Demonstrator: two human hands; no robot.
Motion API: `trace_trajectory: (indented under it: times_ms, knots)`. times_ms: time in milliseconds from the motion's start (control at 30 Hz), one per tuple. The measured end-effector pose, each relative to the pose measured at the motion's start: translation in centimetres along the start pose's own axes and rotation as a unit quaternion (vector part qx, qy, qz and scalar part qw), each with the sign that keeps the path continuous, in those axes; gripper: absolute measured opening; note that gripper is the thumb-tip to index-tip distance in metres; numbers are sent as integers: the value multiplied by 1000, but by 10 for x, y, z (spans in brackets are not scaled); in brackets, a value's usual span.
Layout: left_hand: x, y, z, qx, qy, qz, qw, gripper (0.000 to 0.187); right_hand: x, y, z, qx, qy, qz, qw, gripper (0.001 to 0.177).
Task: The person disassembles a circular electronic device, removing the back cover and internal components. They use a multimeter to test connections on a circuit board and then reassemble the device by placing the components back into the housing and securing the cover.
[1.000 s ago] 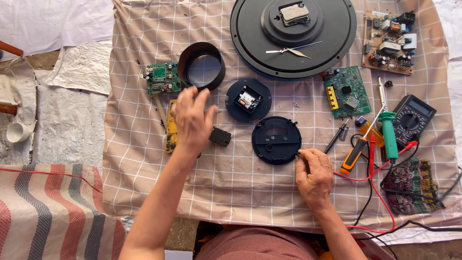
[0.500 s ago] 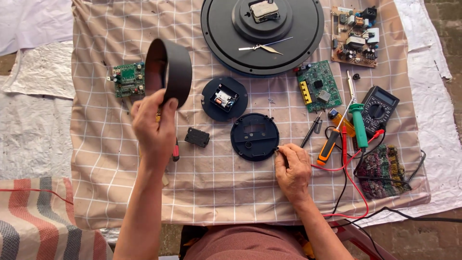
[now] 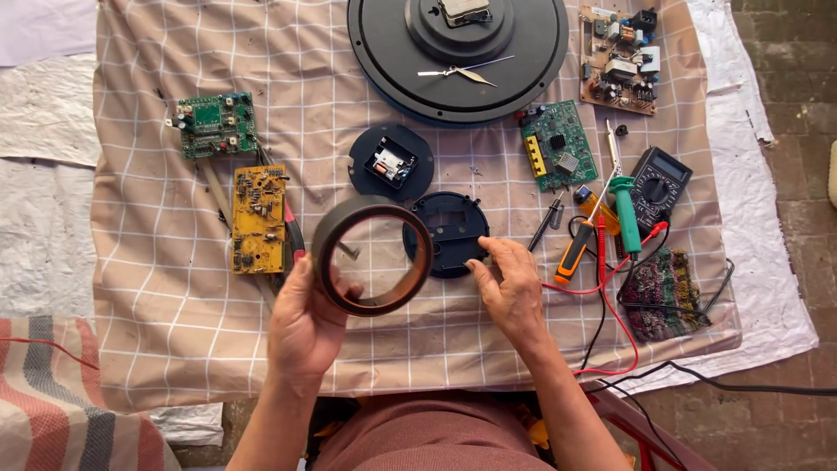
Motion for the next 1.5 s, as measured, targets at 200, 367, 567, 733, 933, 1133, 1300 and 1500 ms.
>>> trace_trajectory:
  times_ms: [200,367,567,733,933,1133,1300,1500]
  knots:
    - [32,-30,-10,-44,-62,4,997,16,-4,1,0,-16,1,15,1000,24]
    - [40,-37,-8,-43,-67,-4,997,17,-6,3,4,-35,-2,13,999,23]
    - [61,-35,24,-24,-93,-38,995,16,-14,-18,5,-60,60,-54,995,15]
    - [57,-8,59,54,-23,-250,966,27,-28,-34,5,-60,89,-34,994,13]
    - [28,29,67,158,93,-354,917,29,-22,-47,14,30,111,-12,993,31]
    - [8,68,69,179,220,-523,804,29,7,-48,19,23,56,-90,994,21]
    - [16,79,78,235,277,-577,731,26,0,0,37,70,39,-22,997,41]
    - [21,87,81,267,288,-608,690,24,-8,14,29,65,34,-17,997,22]
Point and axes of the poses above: each hand's wrist, its own z-axis away from the middle knuckle, its own y-axis out of the palm, x = y × z, the point moved 9 cm from there along -z, towards the middle knuckle, and after that the axes turned 14 degrees about z, right-handed, at the moved point
